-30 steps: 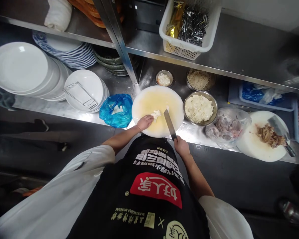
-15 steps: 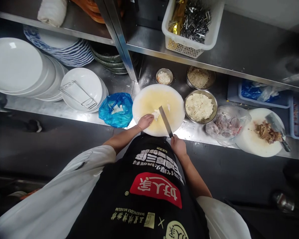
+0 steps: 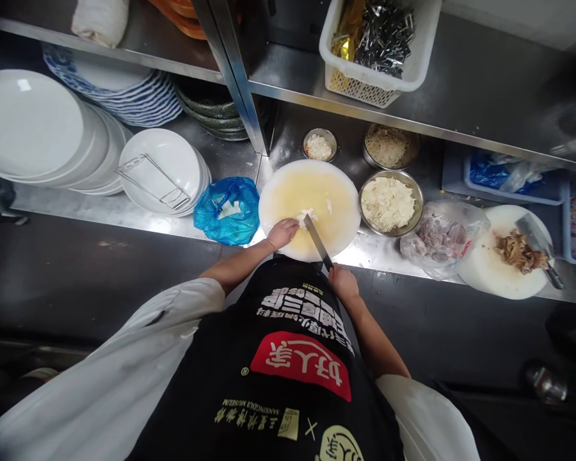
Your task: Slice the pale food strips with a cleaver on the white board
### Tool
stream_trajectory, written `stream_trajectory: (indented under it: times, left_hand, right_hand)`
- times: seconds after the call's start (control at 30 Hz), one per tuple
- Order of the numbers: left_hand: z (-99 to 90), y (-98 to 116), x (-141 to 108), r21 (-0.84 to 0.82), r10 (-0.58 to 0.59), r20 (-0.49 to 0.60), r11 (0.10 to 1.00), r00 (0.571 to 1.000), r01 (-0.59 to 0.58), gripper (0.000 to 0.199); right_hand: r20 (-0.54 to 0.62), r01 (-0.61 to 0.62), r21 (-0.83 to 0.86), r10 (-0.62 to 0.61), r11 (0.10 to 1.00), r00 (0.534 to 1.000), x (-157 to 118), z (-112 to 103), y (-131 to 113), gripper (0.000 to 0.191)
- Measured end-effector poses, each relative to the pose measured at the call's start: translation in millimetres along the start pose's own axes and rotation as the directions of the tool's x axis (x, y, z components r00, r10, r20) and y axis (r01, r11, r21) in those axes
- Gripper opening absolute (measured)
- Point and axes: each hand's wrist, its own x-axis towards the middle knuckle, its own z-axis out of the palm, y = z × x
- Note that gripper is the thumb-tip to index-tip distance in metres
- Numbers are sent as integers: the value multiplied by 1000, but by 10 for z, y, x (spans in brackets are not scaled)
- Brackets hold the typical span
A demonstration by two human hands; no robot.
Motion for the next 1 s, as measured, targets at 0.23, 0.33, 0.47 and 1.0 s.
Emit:
stream_trajectory:
  times: [0.23, 0.33, 0.47, 1.0]
  left_hand:
    - [-56, -9, -82, -2, -13, -9, 1000, 1000, 13, 30]
    - [-99, -27, -212, -7, -20, -29, 1000, 999, 20, 28]
    - [-129, -44, -383, -24, -38, -50, 999, 998, 37, 28]
    - [-77, 128, -350, -93, -238, -165, 970, 957, 225, 23]
  right_hand:
    - [5, 37, -2, -37, 999, 999, -2, 34, -58, 35]
    - [24, 32, -13, -32, 999, 999, -24, -4, -71, 33]
    - [-123, 65, 25, -62, 998, 990, 23, -68, -112, 40]
    - [-60, 22, 16, -21, 1000, 998, 434, -257, -23, 33]
